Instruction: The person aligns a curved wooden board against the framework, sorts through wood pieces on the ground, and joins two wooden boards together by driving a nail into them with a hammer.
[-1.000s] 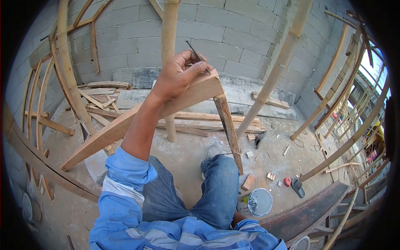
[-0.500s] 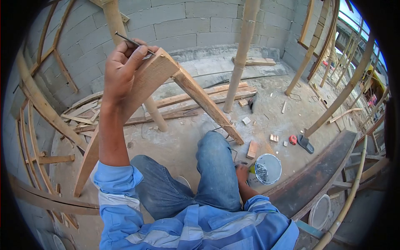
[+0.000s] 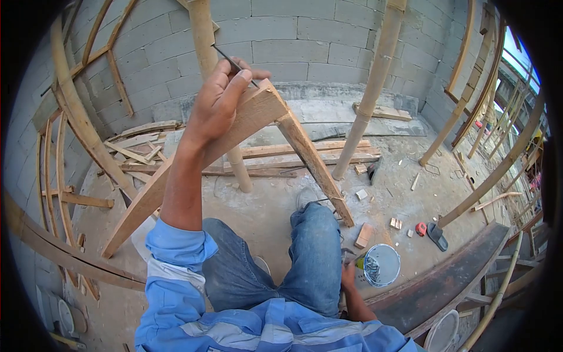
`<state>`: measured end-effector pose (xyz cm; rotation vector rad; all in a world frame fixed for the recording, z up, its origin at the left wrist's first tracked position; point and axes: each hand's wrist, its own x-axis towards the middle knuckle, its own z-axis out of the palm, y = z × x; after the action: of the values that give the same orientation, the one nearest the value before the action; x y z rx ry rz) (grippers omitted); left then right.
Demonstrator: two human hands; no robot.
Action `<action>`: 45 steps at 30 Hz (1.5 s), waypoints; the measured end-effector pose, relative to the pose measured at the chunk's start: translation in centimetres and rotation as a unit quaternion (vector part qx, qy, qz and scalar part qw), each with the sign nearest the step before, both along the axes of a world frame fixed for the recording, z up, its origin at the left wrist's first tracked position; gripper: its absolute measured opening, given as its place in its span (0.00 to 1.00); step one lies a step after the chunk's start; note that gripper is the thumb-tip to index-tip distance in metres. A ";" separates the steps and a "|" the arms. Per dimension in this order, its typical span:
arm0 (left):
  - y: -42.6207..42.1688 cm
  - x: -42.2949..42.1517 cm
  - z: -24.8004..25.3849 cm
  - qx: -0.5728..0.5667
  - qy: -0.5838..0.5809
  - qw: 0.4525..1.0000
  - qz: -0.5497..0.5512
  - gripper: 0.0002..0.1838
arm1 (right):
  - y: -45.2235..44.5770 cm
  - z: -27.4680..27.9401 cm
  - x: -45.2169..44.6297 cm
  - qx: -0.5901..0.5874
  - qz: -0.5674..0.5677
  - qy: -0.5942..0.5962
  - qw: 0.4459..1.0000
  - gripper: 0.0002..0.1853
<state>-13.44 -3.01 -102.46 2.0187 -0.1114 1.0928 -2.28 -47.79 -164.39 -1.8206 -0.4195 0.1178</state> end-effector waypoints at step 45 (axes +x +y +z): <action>-1.5 -1.2 0.1 -0.066 0.026 0.996 -0.060 0.11 | 21.6 55.0 4.0 0.208 0.287 -0.043 0.934 0.20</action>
<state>-14.65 -4.48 -102.34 1.8947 -0.1287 0.9464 1.68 -26.21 -109.40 -1.2473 -0.9588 0.3272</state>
